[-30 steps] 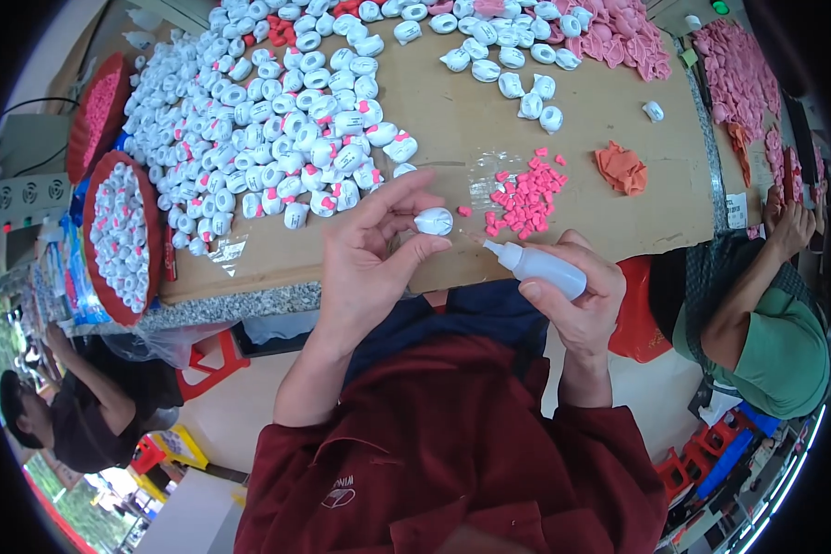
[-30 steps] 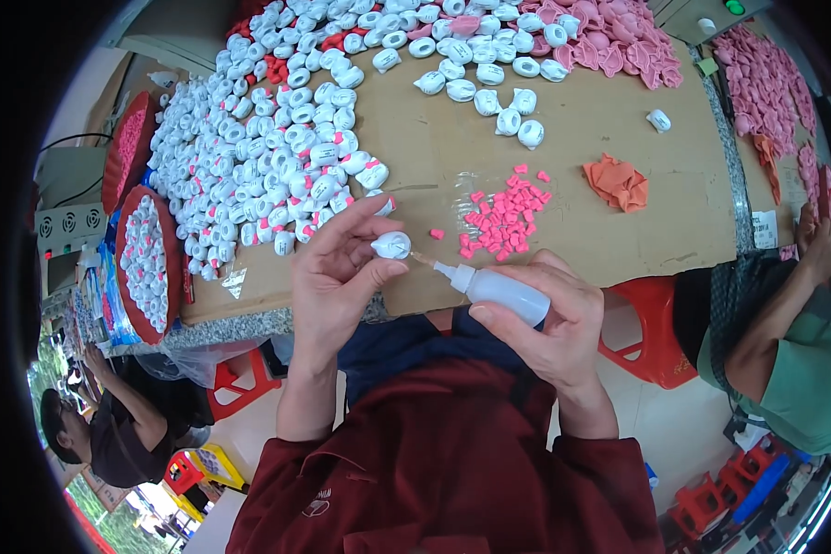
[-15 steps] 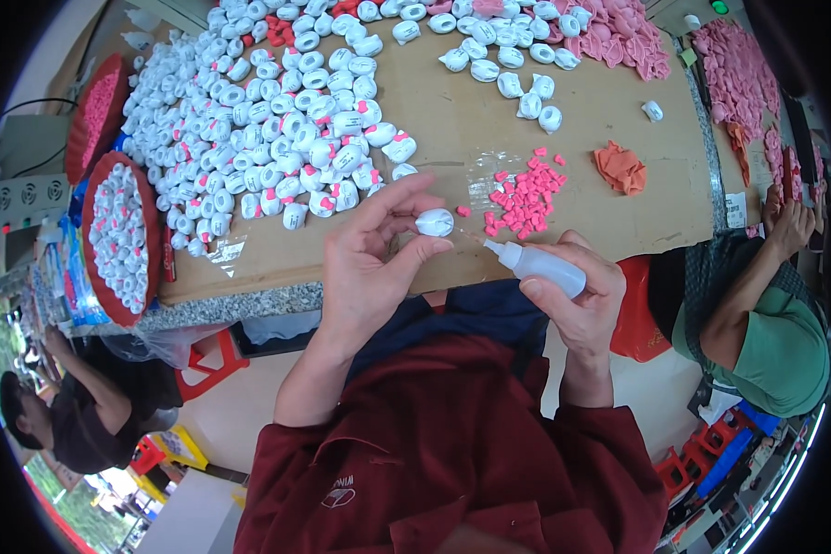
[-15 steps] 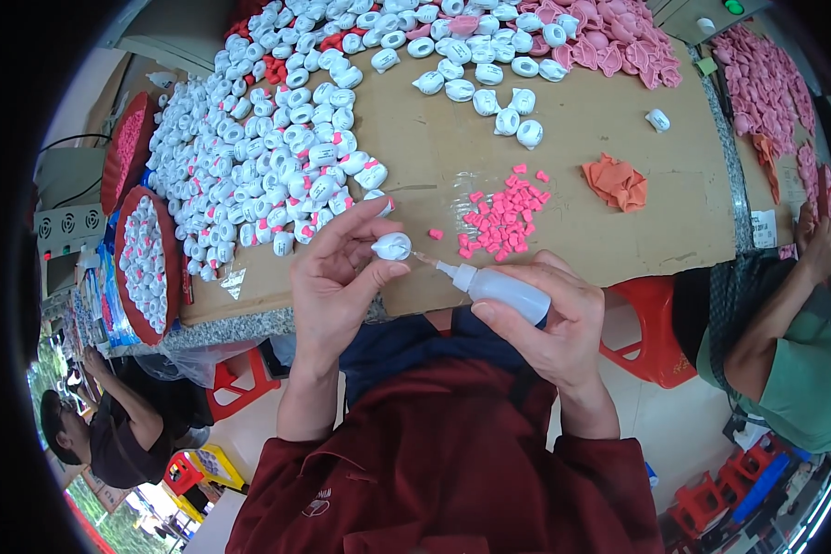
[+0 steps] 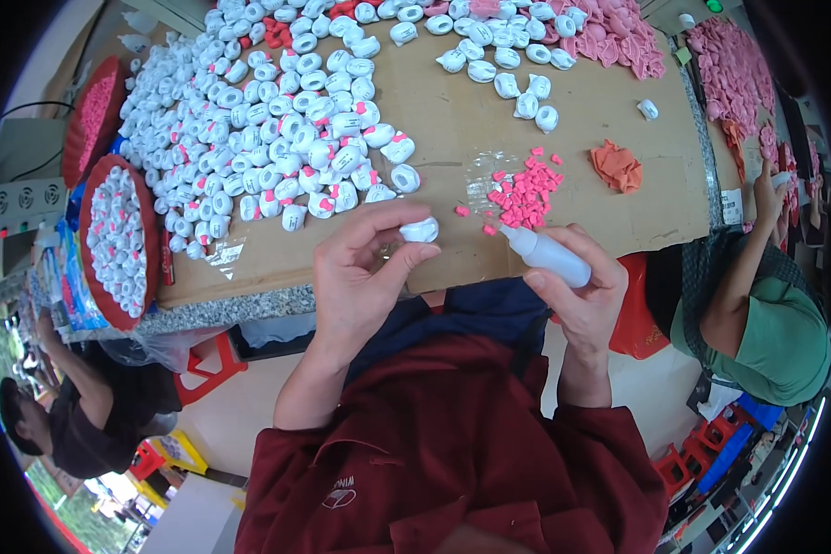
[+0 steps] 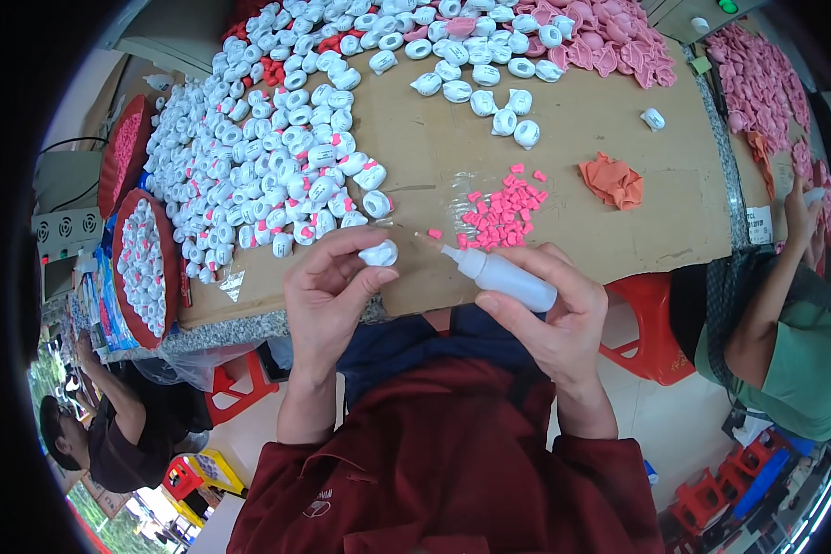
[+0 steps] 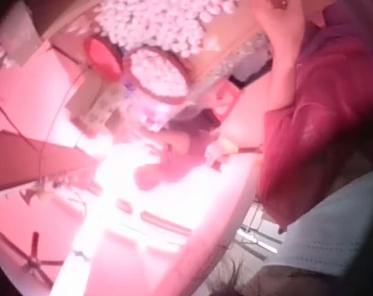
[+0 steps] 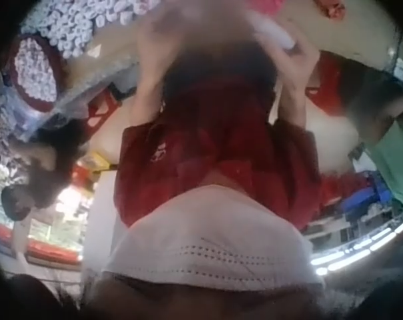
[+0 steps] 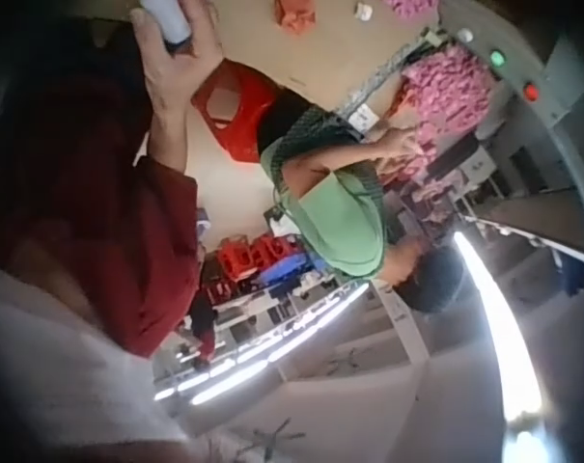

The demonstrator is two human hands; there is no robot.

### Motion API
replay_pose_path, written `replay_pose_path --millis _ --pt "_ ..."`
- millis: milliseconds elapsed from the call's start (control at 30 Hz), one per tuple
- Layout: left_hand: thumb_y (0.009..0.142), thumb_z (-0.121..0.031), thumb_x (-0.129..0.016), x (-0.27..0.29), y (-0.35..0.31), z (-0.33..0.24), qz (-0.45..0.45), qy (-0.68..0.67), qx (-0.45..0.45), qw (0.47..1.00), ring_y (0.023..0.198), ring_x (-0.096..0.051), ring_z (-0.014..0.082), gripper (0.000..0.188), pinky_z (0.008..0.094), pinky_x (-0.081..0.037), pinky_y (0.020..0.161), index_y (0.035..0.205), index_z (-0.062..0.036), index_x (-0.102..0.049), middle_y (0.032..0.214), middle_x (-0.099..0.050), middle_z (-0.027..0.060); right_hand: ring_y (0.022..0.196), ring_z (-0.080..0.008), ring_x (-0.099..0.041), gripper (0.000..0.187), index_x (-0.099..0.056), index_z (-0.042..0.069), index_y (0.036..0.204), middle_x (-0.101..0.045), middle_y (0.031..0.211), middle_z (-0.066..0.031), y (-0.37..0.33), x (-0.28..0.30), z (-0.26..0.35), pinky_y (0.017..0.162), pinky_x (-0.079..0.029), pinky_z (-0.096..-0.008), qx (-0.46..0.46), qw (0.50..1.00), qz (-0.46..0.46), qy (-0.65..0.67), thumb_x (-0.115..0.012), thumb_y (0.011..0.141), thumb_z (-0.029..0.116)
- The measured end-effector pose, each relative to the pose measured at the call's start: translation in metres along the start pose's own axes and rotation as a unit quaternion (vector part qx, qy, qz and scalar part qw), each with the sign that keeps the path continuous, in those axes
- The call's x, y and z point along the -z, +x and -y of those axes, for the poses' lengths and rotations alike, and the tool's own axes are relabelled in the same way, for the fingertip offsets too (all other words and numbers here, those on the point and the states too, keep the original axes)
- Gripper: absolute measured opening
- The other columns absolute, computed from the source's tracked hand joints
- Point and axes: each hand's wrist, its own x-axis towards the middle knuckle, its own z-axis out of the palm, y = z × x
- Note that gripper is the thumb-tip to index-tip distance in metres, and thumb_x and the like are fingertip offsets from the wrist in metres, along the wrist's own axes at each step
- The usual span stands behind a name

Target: Applying glue to small white figures and attaching small pink bows to them.

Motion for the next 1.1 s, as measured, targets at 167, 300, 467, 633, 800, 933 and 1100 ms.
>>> replay_pose_path --millis 167,300,467,633,800,933,1100 --pt "0.073 0.014 -0.061 0.008 -0.024 0.001 -0.019 -0.044 0.066 0.997 0.09 -0.058 0.0136 0.031 0.0229 -0.05 0.076 0.102 0.0048 -0.057 0.107 -0.054 0.0106 0.085 -0.0142 -0.055 0.035 -0.057 -0.001 0.101 -0.058 0.093 -0.0085 0.007 -0.029 -0.008 0.076 -0.044 -0.026 0.023 1.0 -0.01 0.009 -0.066 0.068 -0.004" --pt "0.074 0.013 -0.06 0.009 -0.036 0.004 -0.023 -0.078 0.085 0.993 0.09 -0.058 0.0134 0.03 0.0225 -0.049 0.076 0.102 0.0054 -0.057 0.109 -0.053 0.0113 0.092 -0.016 -0.054 0.029 -0.056 0.001 0.098 -0.057 0.097 -0.0095 0.018 -0.049 -0.011 0.078 -0.046 -0.0259 0.161 0.968 0.02 -0.193 -0.063 0.07 -0.004" --pt "0.075 0.012 -0.06 0.007 -0.041 0.006 -0.015 -0.077 0.114 0.99 0.09 -0.058 0.0126 0.029 0.0221 -0.049 0.076 0.103 0.0051 -0.056 0.106 -0.056 0.0114 0.09 -0.0189 -0.055 0.034 -0.052 0.0 0.103 -0.056 0.099 -0.0106 0.019 -0.064 -0.028 0.078 -0.048 -0.0285 0.167 0.974 0.035 -0.15 -0.065 0.072 -0.001" --pt "0.076 0.01 -0.06 0.005 -0.042 0.01 -0.022 -0.11 0.108 0.988 0.086 -0.06 0.0127 0.029 0.0229 -0.05 0.075 0.104 0.0054 -0.054 0.096 -0.061 0.0098 0.084 -0.0191 -0.056 0.028 -0.056 0.0 0.095 -0.059 0.088 -0.0087 0.014 -0.045 -0.013 0.072 -0.047 -0.0284 0.132 0.977 -0.012 -0.165 -0.067 0.069 -0.001" --pt "0.076 0.008 -0.062 -0.004 -0.04 0.004 -0.003 -0.115 0.126 0.985 0.083 -0.06 0.0113 0.029 0.0221 -0.049 0.074 0.103 0.0051 -0.055 0.097 -0.061 0.0104 0.075 -0.0203 -0.052 0.015 -0.064 0.003 0.081 -0.058 0.079 -0.0056 0.015 -0.02 -0.017 0.065 -0.043 -0.0296 0.167 0.926 -0.025 -0.338 -0.067 0.067 -0.001" --pt "0.075 0.007 -0.063 -0.009 -0.037 0.002 -0.009 -0.159 0.155 0.975 0.081 -0.059 0.0093 0.028 0.0208 -0.048 0.075 0.101 0.0046 -0.057 0.098 -0.062 0.0101 0.075 -0.0186 -0.049 0.012 -0.065 0.006 0.079 -0.055 0.075 -0.0023 0.02 -0.018 -0.022 0.065 -0.036 -0.0308 0.181 0.911 0.012 -0.369 -0.067 0.068 0.005" --pt "0.075 0.008 -0.063 -0.012 -0.039 0.006 -0.013 -0.152 0.143 0.978 0.083 -0.059 0.0105 0.029 0.0212 -0.048 0.076 0.102 0.0047 -0.056 0.098 -0.061 0.0106 0.074 -0.0176 -0.048 0.014 -0.066 0.007 0.081 -0.054 0.074 -0.0016 0.024 -0.018 -0.024 0.067 -0.034 -0.0302 0.186 0.907 0.031 -0.376 -0.069 0.067 0.008"
